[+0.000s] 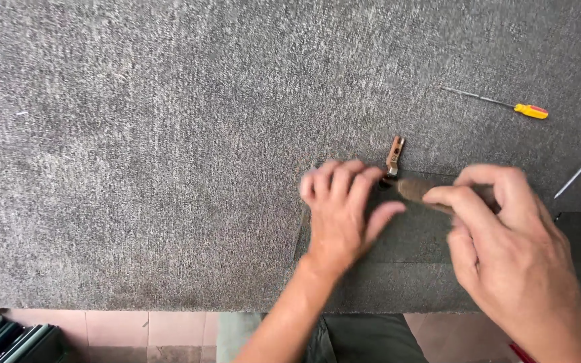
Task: The person uses a wooden-handled punch tool to tap and loosen a small metal lock mechanism on a gray workbench. They then disassemble the lock by hand, remove a small internal component, and reassemble the lock with the component in place.
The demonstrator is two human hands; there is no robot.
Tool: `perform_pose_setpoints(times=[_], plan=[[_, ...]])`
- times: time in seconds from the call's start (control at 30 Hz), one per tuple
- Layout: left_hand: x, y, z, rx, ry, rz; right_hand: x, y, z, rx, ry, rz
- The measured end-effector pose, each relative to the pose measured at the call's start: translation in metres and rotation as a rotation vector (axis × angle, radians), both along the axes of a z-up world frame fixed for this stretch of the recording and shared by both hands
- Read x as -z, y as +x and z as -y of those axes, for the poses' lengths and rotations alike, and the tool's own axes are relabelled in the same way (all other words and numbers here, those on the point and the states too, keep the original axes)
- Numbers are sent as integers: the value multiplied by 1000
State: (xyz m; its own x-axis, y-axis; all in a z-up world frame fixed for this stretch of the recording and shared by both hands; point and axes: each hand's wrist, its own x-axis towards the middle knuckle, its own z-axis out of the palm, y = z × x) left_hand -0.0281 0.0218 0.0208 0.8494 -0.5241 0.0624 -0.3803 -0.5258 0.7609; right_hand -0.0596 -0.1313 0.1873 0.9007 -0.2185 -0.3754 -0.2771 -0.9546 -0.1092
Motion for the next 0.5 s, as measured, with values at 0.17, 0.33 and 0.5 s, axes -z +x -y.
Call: perform_pose_setpoints(times=[0.17,0.33,0.5], plan=[[-46,-19,11,92,-218,-133,4,1,0,-124,102,115],[-52,-8,17,190,-309,-288,8,-2,4,-24,195,146],[-52,-5,21,37,-426,-322,-1,-2,6,161,-44,-202]])
